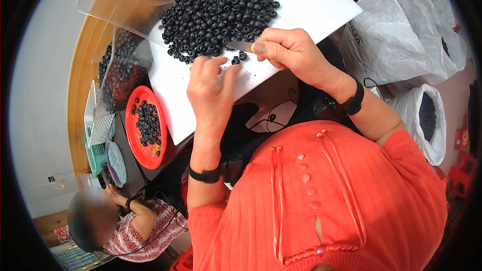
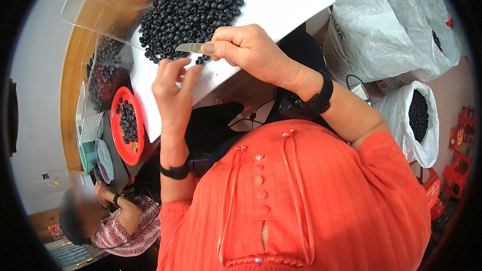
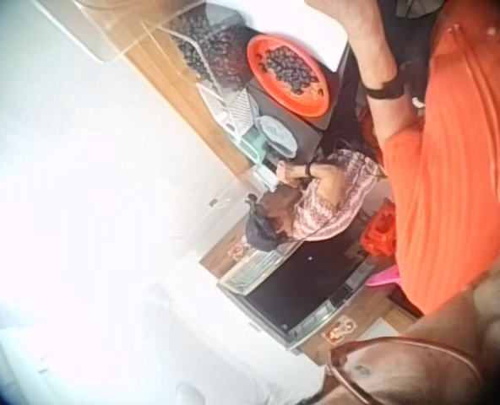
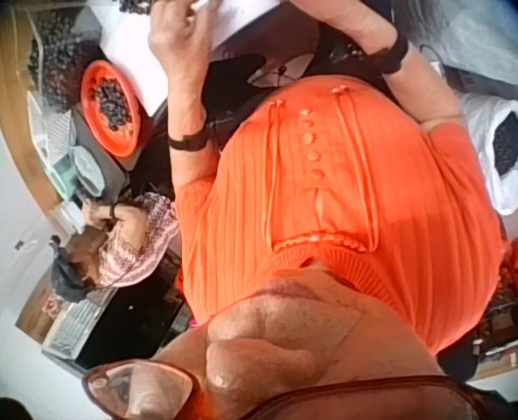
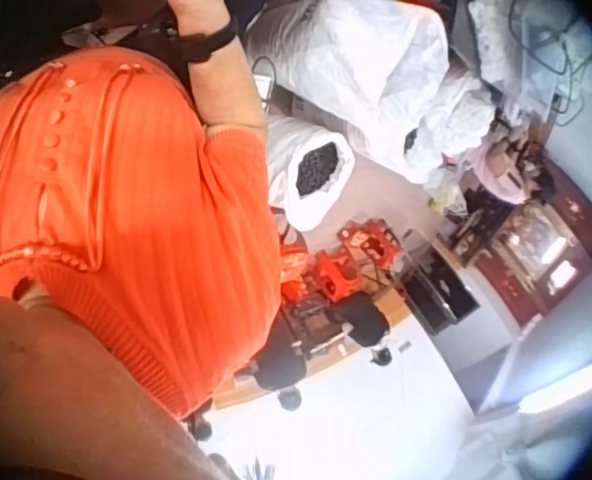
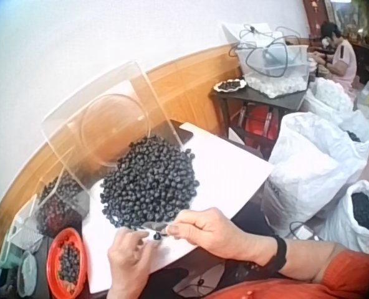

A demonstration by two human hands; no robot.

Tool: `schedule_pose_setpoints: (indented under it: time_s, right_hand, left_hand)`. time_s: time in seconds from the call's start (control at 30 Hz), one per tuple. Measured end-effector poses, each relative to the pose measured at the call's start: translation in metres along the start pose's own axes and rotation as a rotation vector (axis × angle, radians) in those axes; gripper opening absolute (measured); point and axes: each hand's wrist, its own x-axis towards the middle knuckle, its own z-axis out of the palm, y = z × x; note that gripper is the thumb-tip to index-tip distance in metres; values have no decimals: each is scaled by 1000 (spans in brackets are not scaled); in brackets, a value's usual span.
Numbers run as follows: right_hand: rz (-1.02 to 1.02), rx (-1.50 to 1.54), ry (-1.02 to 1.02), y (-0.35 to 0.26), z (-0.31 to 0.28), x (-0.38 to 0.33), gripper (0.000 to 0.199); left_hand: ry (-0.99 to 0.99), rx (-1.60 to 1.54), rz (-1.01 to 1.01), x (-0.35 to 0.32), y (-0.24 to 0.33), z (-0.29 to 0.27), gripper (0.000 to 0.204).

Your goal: Trimming or cleaning excess material from small black circular components using a small hand-held knife.

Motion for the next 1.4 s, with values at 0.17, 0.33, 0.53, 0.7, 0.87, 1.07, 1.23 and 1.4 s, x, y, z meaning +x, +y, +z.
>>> schedule_pose_setpoints:
  time_s: [0.17, 0.33, 0.53, 0.7, 0.87, 1.07, 1.23, 1.4]
  right_hand:
    - [-25, 20, 12, -1, 0, -1, 31]
    - [-17, 49, 10, 1, -3, -2, 29]
    - [-84, -62, 3, 3, 0, 0, 28]
    - [-58, -40, 26, 1, 2, -1, 30]
    - [-66, -117, 19, 4, 2, -2, 30]
    - [-83, -152, 22, 7, 4, -2, 29]
    - [-104, -145, 12, 7, 5, -2, 28]
    - [-58, -220, 2, 4, 3, -3, 27]
  left_hand:
    - [-79, 27, -42, 0, -15, 1, 14]
    - [-130, 166, 132, -2, -14, -38, 17]
    - [35, 39, -178, -20, -7, -22, 16]
    - [9, 166, -93, -24, -25, -13, 16]
    - [-10, 243, -64, -25, -20, -19, 16]
    - [-10, 391, 87, -18, -25, -11, 19]
    - [7, 345, 96, -19, -29, -8, 21]
    - [12, 486, 105, -15, -27, -8, 19]
